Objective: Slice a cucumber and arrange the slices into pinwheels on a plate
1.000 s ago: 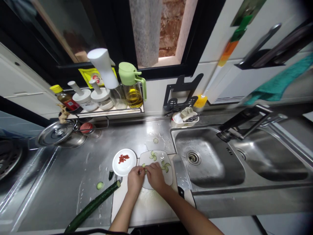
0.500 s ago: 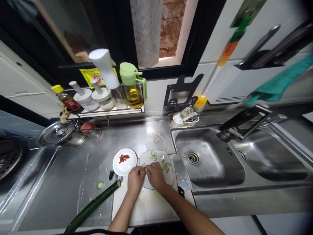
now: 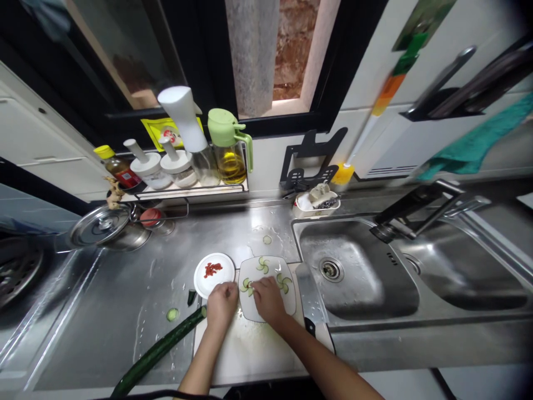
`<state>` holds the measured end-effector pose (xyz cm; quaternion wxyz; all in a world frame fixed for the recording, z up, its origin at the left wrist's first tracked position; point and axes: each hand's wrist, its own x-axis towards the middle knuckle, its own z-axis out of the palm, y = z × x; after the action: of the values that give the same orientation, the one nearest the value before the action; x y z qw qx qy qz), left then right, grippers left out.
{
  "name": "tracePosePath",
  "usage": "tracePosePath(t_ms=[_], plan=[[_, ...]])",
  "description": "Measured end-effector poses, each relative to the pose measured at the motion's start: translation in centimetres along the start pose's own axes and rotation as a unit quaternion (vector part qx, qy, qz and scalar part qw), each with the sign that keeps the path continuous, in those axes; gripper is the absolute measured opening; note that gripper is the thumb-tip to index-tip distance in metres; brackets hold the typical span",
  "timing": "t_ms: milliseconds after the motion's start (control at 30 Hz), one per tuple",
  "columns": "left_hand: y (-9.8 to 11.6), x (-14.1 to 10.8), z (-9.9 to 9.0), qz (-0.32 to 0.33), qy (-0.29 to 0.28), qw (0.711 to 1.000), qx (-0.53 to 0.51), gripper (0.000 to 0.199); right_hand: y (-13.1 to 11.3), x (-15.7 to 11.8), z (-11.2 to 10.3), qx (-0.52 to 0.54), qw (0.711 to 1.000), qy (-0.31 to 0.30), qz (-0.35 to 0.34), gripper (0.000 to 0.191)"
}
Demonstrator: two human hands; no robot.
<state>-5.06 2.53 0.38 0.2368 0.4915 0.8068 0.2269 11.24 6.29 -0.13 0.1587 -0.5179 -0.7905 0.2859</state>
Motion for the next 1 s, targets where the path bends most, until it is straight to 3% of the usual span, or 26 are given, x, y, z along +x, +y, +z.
tracePosePath(t_ms=[200,300,567,800,1000], plan=[[-4.0,2.3,-3.4,-0.103,0.049,0.989,0.099,0.024,0.1,-0.6,-0.4,-0.008,1.0,-0.012,0.016,0.023],[-5.0,3.7,-4.3,-0.128,0.056,0.983,0.118,0.026,0.1,-0.8,-0.3,-0.008,1.0,-0.019,0.021,0.023],[-4.4,5.8,-4.3,-0.133,0.029,0.983,0.126,0.029,-0.1,-0.9,-0.6,-0.004,1.0,-0.019,0.024,0.025],[-4.4,5.8,-4.4,-0.154,0.021,0.979,0.13,0.027,0.0,-1.0,-0.7,0.004,0.999,-0.017,0.03,0.026],[-5.0,4.9,-4.8,-0.147,0.043,0.986,0.061,0.024,0.1,-1.1,-0.7,-0.003,0.999,-0.022,0.032,0.025]])
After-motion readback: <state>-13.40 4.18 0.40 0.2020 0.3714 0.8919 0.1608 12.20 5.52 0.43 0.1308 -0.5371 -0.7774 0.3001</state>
